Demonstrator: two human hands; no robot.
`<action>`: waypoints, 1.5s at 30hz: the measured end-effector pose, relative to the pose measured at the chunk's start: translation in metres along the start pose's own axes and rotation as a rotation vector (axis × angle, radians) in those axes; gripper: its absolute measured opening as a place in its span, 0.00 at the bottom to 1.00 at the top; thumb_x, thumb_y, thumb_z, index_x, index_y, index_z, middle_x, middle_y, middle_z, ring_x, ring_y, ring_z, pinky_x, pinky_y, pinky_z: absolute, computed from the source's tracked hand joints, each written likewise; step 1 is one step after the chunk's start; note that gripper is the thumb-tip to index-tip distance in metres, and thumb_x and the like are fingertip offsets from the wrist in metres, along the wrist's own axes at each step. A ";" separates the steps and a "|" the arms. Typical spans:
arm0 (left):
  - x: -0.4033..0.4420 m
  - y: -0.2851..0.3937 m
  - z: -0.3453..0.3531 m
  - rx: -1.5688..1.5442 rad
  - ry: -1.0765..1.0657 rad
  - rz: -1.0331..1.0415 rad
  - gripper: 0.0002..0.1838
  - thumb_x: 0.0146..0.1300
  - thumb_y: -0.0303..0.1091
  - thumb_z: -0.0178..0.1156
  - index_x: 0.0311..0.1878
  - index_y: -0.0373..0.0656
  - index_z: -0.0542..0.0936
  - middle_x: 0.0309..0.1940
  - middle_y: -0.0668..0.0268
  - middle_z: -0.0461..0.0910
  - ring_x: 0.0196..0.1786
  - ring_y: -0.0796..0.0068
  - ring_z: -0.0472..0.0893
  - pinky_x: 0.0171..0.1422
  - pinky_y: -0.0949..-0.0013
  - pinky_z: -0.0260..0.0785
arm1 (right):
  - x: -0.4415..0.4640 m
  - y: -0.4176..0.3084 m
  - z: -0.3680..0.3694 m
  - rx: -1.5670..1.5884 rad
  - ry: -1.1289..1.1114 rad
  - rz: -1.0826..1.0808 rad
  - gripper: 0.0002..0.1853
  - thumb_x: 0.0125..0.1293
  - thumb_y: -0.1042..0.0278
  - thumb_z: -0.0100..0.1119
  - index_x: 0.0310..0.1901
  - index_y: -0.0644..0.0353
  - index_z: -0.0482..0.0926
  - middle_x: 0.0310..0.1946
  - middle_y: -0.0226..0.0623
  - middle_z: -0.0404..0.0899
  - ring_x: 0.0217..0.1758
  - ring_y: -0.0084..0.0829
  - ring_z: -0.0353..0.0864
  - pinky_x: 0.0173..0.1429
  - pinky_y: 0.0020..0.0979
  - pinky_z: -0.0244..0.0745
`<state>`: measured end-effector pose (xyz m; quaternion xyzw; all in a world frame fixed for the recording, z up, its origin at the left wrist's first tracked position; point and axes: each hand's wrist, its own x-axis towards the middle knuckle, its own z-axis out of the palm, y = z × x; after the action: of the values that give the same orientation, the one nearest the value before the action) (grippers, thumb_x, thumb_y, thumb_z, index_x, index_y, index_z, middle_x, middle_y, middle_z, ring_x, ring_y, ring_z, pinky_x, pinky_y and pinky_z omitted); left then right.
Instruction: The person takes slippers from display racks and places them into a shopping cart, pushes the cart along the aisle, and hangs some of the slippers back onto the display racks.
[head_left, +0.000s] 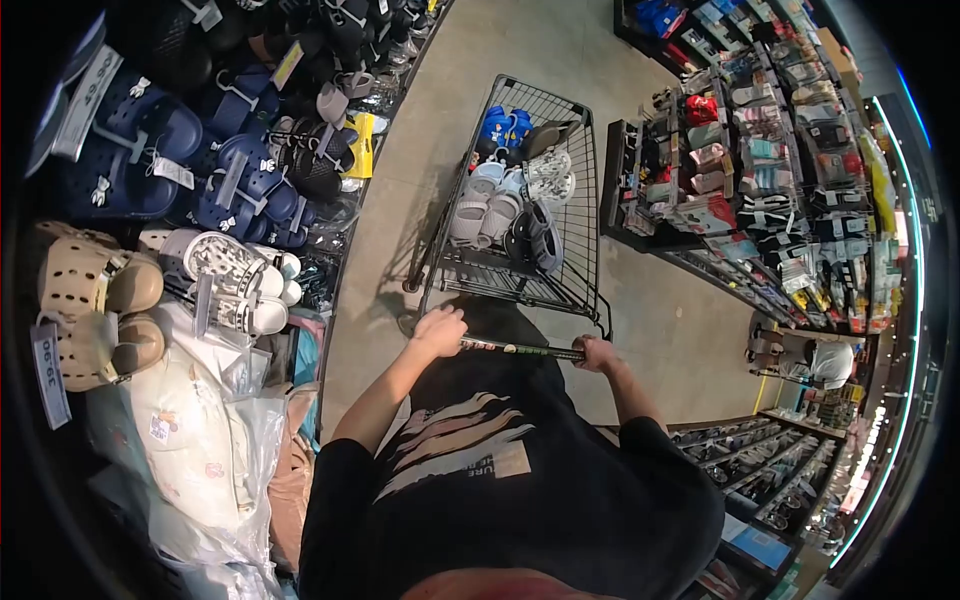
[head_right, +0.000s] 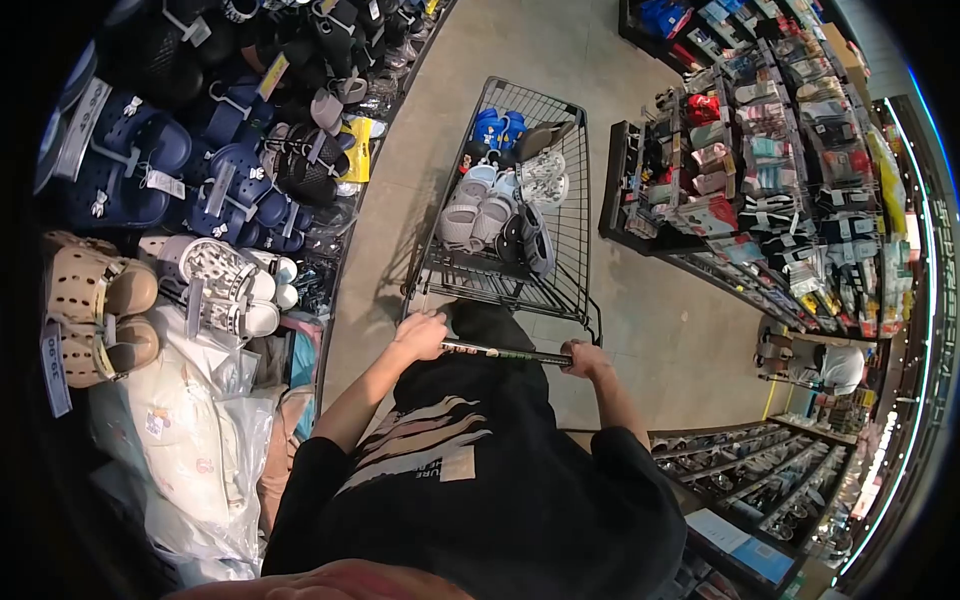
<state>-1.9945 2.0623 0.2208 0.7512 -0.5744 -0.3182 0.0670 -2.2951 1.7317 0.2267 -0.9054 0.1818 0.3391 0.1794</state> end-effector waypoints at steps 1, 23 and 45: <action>-0.004 0.000 -0.009 -0.082 0.074 0.098 0.20 0.58 0.51 0.71 0.38 0.42 0.87 0.61 0.52 0.77 0.71 0.54 0.72 0.73 0.50 0.66 | 0.008 0.002 -0.001 -0.014 -0.065 -0.057 0.17 0.54 0.58 0.64 0.45 0.51 0.85 0.46 0.40 0.85 0.53 0.48 0.84 0.55 0.45 0.82; 0.184 0.001 -0.090 0.079 0.401 -0.063 0.14 0.60 0.38 0.61 0.40 0.38 0.86 0.69 0.42 0.72 0.78 0.45 0.63 0.82 0.42 0.52 | 0.093 0.122 -0.140 0.150 0.570 -0.414 0.29 0.66 0.47 0.64 0.57 0.64 0.78 0.61 0.51 0.76 0.67 0.54 0.73 0.71 0.47 0.68; 0.336 -0.076 -0.182 0.263 0.466 -0.069 0.11 0.64 0.36 0.56 0.37 0.42 0.85 0.70 0.50 0.74 0.78 0.52 0.67 0.83 0.50 0.55 | 0.236 0.178 -0.244 0.054 0.767 -0.064 0.22 0.67 0.60 0.57 0.60 0.57 0.74 0.58 0.37 0.79 0.67 0.36 0.75 0.81 0.52 0.53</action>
<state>-1.7847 1.7350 0.1943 0.8255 -0.5540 -0.0613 0.0886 -2.0750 1.4183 0.2028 -0.9667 0.2161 -0.0347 0.1328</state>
